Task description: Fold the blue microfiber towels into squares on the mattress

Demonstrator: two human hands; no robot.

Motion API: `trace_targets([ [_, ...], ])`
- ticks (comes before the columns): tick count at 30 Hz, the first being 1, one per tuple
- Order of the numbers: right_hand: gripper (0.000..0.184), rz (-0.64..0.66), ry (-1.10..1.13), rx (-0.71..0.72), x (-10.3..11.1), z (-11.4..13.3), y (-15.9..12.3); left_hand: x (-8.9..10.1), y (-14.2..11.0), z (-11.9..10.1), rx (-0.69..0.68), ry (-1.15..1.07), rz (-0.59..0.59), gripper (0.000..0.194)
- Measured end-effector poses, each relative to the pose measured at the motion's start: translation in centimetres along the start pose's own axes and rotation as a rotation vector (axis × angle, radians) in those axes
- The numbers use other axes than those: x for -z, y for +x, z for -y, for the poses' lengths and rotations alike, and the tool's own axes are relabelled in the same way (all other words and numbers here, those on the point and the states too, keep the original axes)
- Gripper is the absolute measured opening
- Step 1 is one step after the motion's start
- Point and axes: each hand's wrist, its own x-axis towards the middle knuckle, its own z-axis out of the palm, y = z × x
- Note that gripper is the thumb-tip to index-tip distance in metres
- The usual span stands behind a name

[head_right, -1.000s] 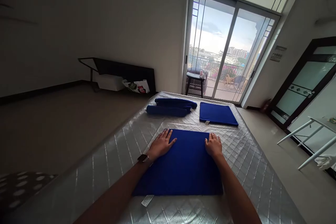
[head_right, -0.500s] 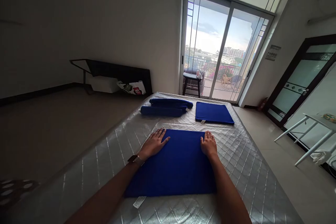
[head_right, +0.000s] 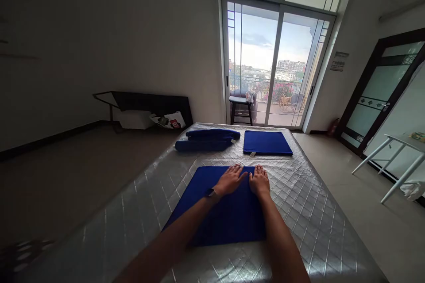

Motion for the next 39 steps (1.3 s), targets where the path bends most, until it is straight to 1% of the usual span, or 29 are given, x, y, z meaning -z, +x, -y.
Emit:
trace_targets([
  [2, 0.062, 0.008, -0.017, 0.029, 0.0, -0.1, -0.1, -1.0, 0.8, -1.7, -0.061, -0.016, -0.008, 0.044],
  [3, 0.062, 0.011, -0.023, 0.038, 0.1, -0.2, -0.1, -1.3, 1.0, -2.1, -0.075, -0.024, -0.012, 0.041],
  [4, 0.062, 0.012, -0.025, 0.038, 0.1, -0.2, -0.2, -1.6, 1.0, -2.2, -0.079, -0.031, -0.016, 0.039],
  [6, 0.063, 0.004, -0.016, 0.019, 0.2, -0.1, -0.2, -1.7, 0.6, -1.6, -0.054, -0.042, -0.021, 0.041],
  [8, 0.064, -0.004, -0.005, -0.004, 0.2, 0.1, -0.2, -1.5, -0.4, 0.2, 0.018, -0.046, -0.023, 0.046],
  [10, 0.064, -0.014, -0.003, -0.019, 0.2, 0.2, -0.2, -0.9, -2.0, 2.8, 0.124, -0.040, -0.023, 0.055],
  [12, 0.064, -0.015, -0.009, -0.024, 0.1, 0.2, -0.1, -0.1, -4.0, 5.7, 0.239, -0.029, -0.022, 0.068],
  [14, 0.064, -0.010, -0.017, -0.026, 0.0, 0.2, 0.0, 0.7, -5.6, 8.1, 0.329, -0.023, -0.019, 0.078],
  [15, 0.064, -0.006, -0.021, -0.027, 0.0, 0.2, 0.0, 1.0, -6.2, 9.0, 0.358, -0.023, -0.015, 0.081],
  [17, 0.064, 0.001, -0.035, -0.030, 0.0, 0.2, 0.1, 1.3, -6.9, 9.8, 0.387, -0.026, -0.011, 0.084],
  [19, 0.064, 0.010, -0.055, -0.032, 0.2, 0.3, 0.1, 1.4, -6.9, 9.8, 0.398, -0.031, -0.020, 0.084],
  [22, 0.063, 0.020, -0.078, -0.037, 0.8, 0.6, -0.2, 1.4, -6.6, 9.1, 0.402, -0.036, -0.041, 0.083],
  [27, 0.062, 0.020, -0.098, -0.054, 1.5, 1.1, -1.5, 1.4, -6.4, 8.8, 0.390, -0.041, -0.043, 0.080],
  [30, 0.062, 0.014, -0.103, -0.044, 1.3, 0.9, -2.9, 1.5, -6.5, 9.0, 0.385, -0.049, -0.046, 0.079],
  [34, 0.064, 0.027, -0.077, -0.006, 0.5, 0.2, -4.7, 1.4, -6.4, 9.1, 0.381, -0.052, -0.044, 0.078],
  [39, 0.064, 0.037, -0.049, -0.001, 0.2, 0.1, -5.6, 1.2, -6.3, 9.0, 0.385, -0.038, -0.026, 0.079],
])
